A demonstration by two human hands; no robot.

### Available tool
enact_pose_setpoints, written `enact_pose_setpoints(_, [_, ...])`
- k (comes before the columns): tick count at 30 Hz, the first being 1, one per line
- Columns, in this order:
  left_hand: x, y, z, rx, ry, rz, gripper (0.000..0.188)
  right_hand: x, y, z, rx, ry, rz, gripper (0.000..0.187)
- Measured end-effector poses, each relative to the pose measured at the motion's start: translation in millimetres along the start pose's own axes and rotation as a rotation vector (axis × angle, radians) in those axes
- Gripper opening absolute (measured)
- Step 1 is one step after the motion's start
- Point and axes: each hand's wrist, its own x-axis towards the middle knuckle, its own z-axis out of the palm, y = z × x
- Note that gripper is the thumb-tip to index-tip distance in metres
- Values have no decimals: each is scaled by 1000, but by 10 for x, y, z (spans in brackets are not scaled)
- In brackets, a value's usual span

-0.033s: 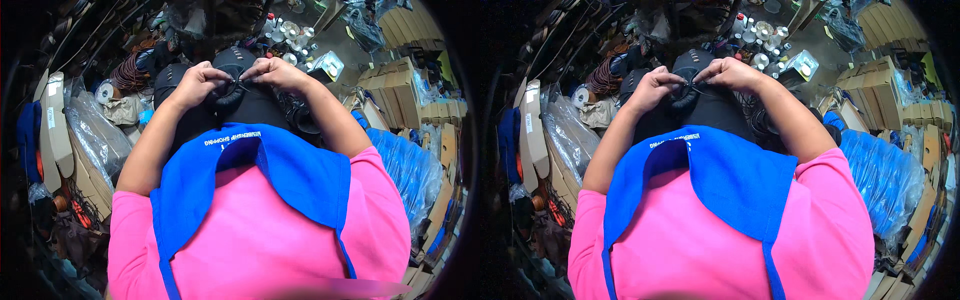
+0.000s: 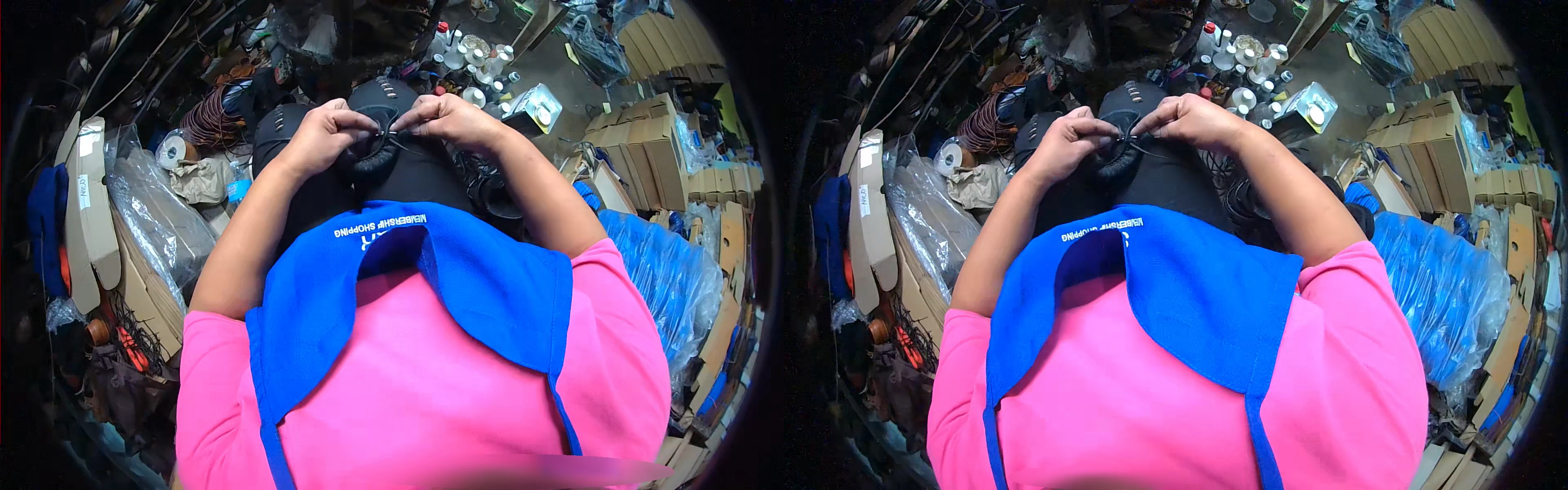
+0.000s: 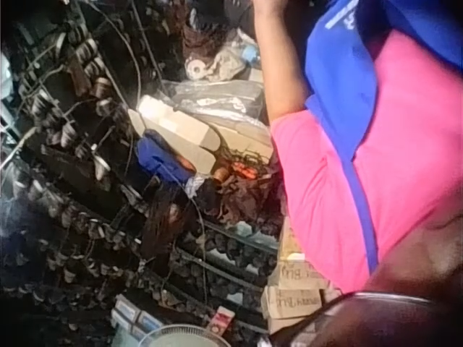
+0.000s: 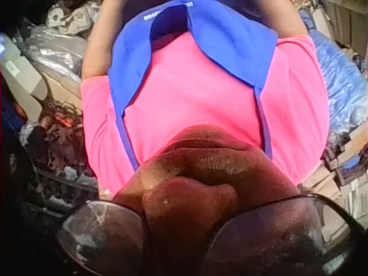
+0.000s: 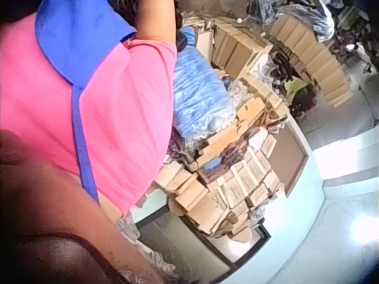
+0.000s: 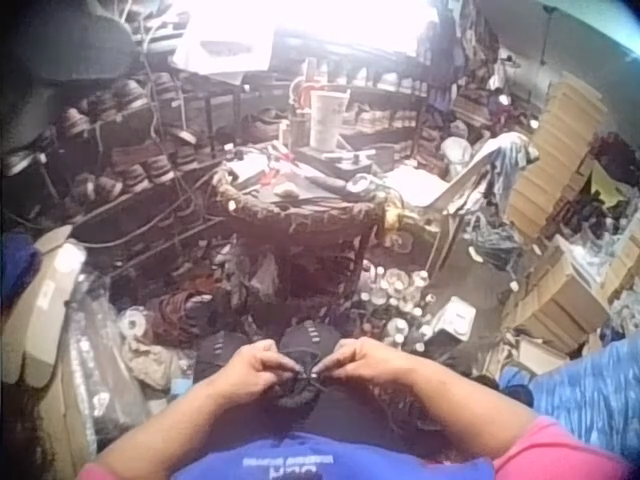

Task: Manually sewing a black shoe component using a needle and thread.

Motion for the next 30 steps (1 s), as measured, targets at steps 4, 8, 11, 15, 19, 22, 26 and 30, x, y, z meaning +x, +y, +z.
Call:
enact_pose_setpoints(4, [-58,180,-66,177,3,105,27,-47,-108,18,-84,5,15,27])
enact_pose_setpoints(8, [-187,334,-63,139,32,-118,25,-69,-124,99,-47,93,13,29])
enact_pose_setpoints(11, [-187,126,37,-75,112,-104,26,-8,-44,151,188,86,50,32])
enact_pose_setpoints(15, [-121,36,146,-498,73,-242,25,19,-91,161,217,93,91,32])
enact_pose_setpoints(19, [-28,23,209,-438,71,-212,20,69,-41,204,261,162,56,22])
enact_pose_setpoints(22, [19,125,177,-269,66,-192,15,111,-128,193,104,185,96,13])
enact_pose_setpoints(26, [42,276,18,59,10,-105,9,132,-208,139,-4,141,69,13])
enact_pose_setpoints(30, [-41,240,-157,278,21,42,7,46,-37,-77,201,132,104,15])
